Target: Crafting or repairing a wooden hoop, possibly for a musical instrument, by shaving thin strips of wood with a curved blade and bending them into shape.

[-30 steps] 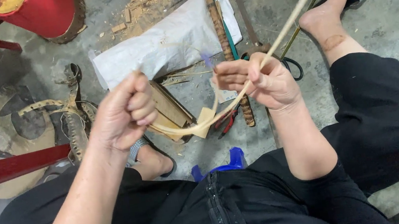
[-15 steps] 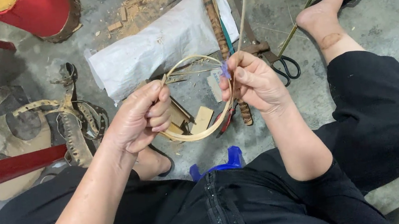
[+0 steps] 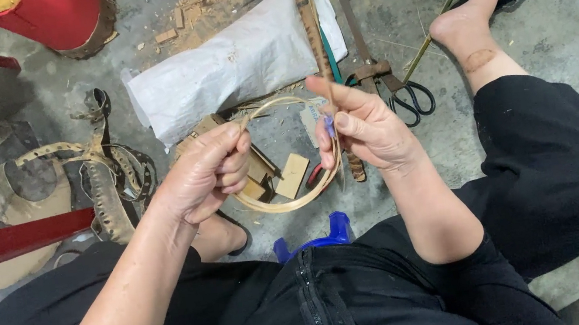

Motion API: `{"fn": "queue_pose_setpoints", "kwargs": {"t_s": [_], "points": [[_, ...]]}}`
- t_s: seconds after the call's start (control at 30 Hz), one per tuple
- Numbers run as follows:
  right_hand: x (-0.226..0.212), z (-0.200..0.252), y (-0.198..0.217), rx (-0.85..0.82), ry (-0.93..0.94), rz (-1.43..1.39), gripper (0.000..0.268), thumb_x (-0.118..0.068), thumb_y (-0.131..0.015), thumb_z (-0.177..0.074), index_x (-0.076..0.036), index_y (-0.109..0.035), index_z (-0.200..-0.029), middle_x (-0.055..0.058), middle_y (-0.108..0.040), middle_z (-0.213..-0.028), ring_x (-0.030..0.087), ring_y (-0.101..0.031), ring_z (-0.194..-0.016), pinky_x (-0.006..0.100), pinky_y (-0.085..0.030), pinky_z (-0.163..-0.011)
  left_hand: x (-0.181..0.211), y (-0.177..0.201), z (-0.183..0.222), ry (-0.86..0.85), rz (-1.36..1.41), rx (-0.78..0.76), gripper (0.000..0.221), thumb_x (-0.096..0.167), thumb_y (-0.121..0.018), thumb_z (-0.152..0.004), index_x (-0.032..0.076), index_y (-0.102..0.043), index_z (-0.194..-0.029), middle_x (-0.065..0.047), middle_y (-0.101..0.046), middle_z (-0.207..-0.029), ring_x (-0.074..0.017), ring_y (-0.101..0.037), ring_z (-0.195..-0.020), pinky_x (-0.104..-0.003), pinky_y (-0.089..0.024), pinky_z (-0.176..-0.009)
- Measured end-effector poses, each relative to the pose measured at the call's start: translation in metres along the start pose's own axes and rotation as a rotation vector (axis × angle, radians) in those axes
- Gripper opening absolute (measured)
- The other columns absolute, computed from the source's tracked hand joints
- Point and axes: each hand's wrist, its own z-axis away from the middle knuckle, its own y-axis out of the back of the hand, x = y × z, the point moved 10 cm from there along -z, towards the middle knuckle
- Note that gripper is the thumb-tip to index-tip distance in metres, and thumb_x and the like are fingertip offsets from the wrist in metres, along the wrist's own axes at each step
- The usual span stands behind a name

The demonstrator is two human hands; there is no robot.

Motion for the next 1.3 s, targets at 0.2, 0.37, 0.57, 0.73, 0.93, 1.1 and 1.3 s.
{"fn": "queue_pose_setpoints", "kwargs": {"t_s": [0.2, 0.37, 0.57, 0.73, 0.93, 1.1, 1.3], "points": [[0.0, 0.003, -0.009, -0.008, -0.033, 0.169, 0.049, -0.002, -0.056, -0.1, 0.006, -0.047, -0.148, 0.028, -0.066, -0.076, 0.036, -0.074, -0.062, 0.048, -0.067, -0.061, -0.006, 0.005, -0.001, 0.019, -0.029, 0.017, 0.023, 0.026, -0.049, -0.109, 0.009, -0.054, -0.093, 0.01, -0.02, -0.061, -0.0014, -0.021, -0.047, -0.016, -0.031, -0.042], [0.004, 0.002, 0.005, 0.014, -0.011, 0.058, 0.042, -0.002, -0.059, -0.098, 0.01, -0.049, -0.137, 0.03, -0.063, -0.073, 0.039, -0.072, -0.058, 0.047, -0.065, -0.057, -0.01, 0.006, -0.002, 0.031, -0.03, 0.01, 0.024, 0.028, -0.051, -0.108, 0.01, -0.055, -0.094, 0.01, -0.02, -0.06, -0.0019, -0.021, -0.047, -0.017, -0.031, -0.043], [0.002, 0.0, 0.01, 0.007, 0.048, 0.06, 0.031, -0.003, -0.056, -0.1, 0.006, -0.044, -0.127, 0.029, -0.06, -0.071, 0.038, -0.07, -0.052, 0.041, -0.063, -0.052, -0.007, 0.005, -0.004, 0.026, -0.019, 0.01, 0.023, 0.028, -0.05, -0.108, 0.01, -0.055, -0.095, 0.01, -0.02, -0.06, -0.002, -0.021, -0.047, -0.017, -0.031, -0.043], [-0.005, -0.001, 0.005, 0.089, 0.1, 0.175, 0.027, -0.007, -0.054, -0.103, 0.002, -0.044, -0.127, 0.024, -0.061, -0.071, 0.033, -0.07, -0.051, 0.037, -0.064, -0.052, -0.009, 0.008, -0.007, 0.013, 0.039, 0.014, 0.023, 0.027, -0.048, -0.109, 0.011, -0.053, -0.095, 0.01, -0.019, -0.061, -0.001, -0.02, -0.046, -0.017, -0.033, -0.042], [-0.007, -0.003, 0.004, 0.167, 0.081, 0.207, 0.027, -0.011, -0.054, -0.105, -0.002, -0.043, -0.128, 0.023, -0.066, -0.076, 0.031, -0.073, -0.056, 0.036, -0.066, -0.053, -0.003, 0.013, -0.01, -0.006, 0.039, 0.032, 0.022, 0.027, -0.047, -0.109, 0.01, -0.051, -0.094, 0.01, -0.02, -0.062, -0.0006, -0.021, -0.046, -0.017, -0.033, -0.042], [0.002, -0.011, 0.027, 0.195, -0.037, 0.04, 0.028, -0.019, -0.057, -0.104, -0.012, -0.043, -0.128, 0.02, -0.074, -0.103, 0.034, -0.078, -0.082, 0.045, -0.07, -0.068, 0.016, 0.032, -0.009, -0.054, 0.04, 0.149, 0.025, 0.033, -0.048, -0.109, 0.014, -0.054, -0.095, 0.01, -0.02, -0.064, -0.0033, -0.021, -0.048, -0.019, -0.033, -0.045], [0.042, -0.012, 0.117, 0.422, -0.085, -0.108, 0.009, -0.021, -0.059, -0.105, -0.013, -0.056, -0.108, 0.022, -0.075, -0.113, 0.034, -0.076, -0.1, 0.044, -0.069, -0.078, 0.031, 0.131, -0.008, -0.236, 0.24, 0.598, 0.03, 0.04, -0.036, -0.11, 0.015, -0.051, -0.104, 0.01, -0.023, -0.067, -0.0032, -0.026, -0.053, -0.022, -0.043, -0.063]]}}
